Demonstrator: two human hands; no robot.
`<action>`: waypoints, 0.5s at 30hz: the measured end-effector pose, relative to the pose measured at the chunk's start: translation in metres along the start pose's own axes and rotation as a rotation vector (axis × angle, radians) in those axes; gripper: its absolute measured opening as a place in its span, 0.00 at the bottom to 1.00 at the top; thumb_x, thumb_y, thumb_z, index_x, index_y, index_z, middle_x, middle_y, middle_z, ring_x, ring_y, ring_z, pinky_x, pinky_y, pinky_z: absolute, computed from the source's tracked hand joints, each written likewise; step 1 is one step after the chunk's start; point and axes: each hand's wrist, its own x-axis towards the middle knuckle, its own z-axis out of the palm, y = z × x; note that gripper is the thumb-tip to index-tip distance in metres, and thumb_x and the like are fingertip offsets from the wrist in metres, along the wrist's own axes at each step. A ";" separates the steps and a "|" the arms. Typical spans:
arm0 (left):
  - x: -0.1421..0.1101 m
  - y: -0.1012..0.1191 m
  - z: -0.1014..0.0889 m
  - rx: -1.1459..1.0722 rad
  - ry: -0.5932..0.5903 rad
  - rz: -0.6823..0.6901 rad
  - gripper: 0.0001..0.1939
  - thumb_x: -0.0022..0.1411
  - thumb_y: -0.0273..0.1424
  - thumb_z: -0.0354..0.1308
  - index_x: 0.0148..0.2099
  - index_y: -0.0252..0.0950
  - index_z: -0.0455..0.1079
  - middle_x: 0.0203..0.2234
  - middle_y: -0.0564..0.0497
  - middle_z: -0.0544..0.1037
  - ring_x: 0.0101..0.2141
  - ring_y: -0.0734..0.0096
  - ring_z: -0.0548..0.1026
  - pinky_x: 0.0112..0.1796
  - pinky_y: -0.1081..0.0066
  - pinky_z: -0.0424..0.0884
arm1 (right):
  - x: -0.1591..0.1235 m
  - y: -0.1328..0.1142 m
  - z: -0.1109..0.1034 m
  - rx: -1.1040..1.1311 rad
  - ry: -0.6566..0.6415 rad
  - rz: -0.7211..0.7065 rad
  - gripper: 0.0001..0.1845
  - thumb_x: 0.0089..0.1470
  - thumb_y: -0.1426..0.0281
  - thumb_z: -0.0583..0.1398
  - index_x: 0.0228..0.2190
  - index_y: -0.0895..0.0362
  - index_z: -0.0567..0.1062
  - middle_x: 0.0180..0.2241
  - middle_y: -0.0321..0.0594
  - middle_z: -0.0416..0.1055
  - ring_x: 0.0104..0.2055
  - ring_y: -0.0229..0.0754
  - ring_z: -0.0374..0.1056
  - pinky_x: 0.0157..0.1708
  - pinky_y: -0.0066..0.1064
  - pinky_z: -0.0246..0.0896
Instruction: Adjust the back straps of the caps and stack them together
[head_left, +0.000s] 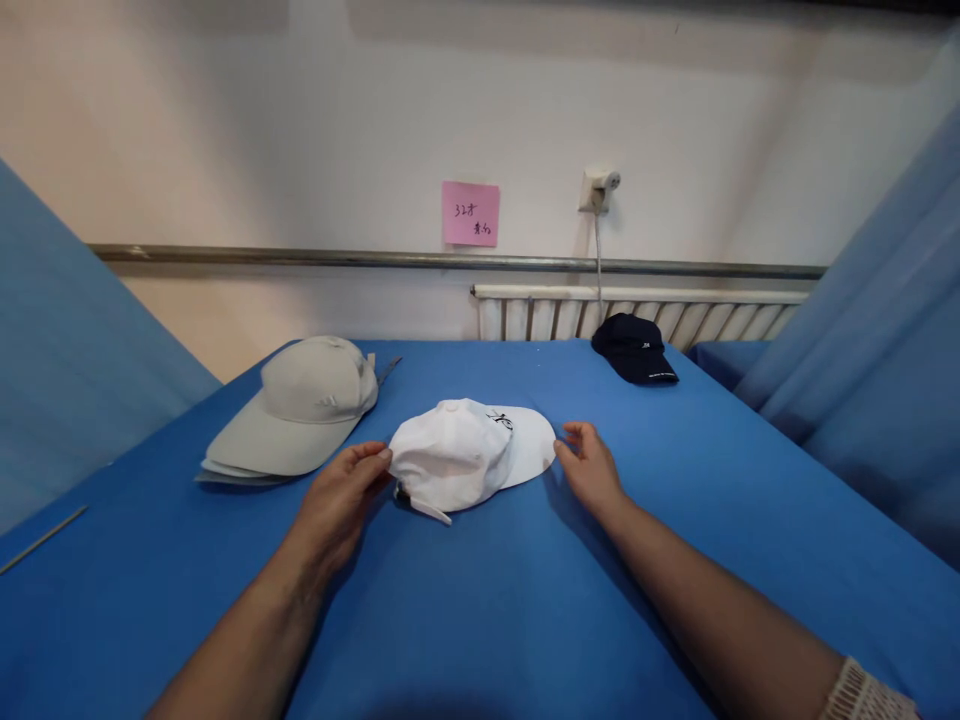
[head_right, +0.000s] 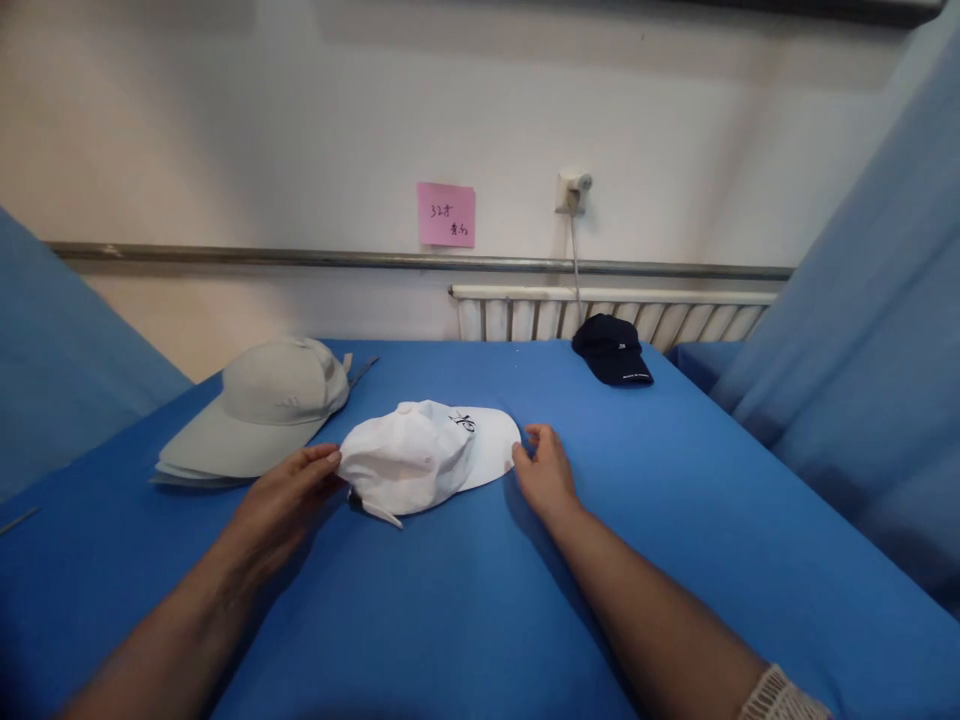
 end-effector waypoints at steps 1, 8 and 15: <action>0.001 0.000 0.000 -0.012 0.001 -0.005 0.22 0.43 0.34 0.71 0.41 0.34 0.70 0.32 0.51 0.77 0.32 0.71 0.75 0.34 0.73 0.72 | 0.006 0.003 0.001 0.016 -0.028 0.080 0.19 0.51 0.67 0.61 0.45 0.59 0.72 0.47 0.50 0.74 0.46 0.48 0.72 0.44 0.36 0.65; 0.012 -0.005 -0.002 0.053 -0.019 0.043 0.28 0.42 0.37 0.72 0.45 0.33 0.71 0.34 0.49 0.79 0.30 0.69 0.74 0.30 0.72 0.72 | 0.025 -0.007 0.009 0.333 -0.246 0.400 0.20 0.54 0.68 0.63 0.47 0.61 0.70 0.27 0.36 0.73 0.23 0.34 0.66 0.21 0.24 0.54; 0.019 -0.002 -0.007 0.098 0.001 0.045 0.24 0.42 0.37 0.71 0.42 0.35 0.73 0.35 0.49 0.80 0.33 0.69 0.76 0.31 0.75 0.73 | 0.024 -0.012 0.000 0.566 -0.433 0.469 0.16 0.53 0.61 0.65 0.25 0.59 0.69 0.13 0.25 0.56 0.14 0.28 0.47 0.14 0.22 0.36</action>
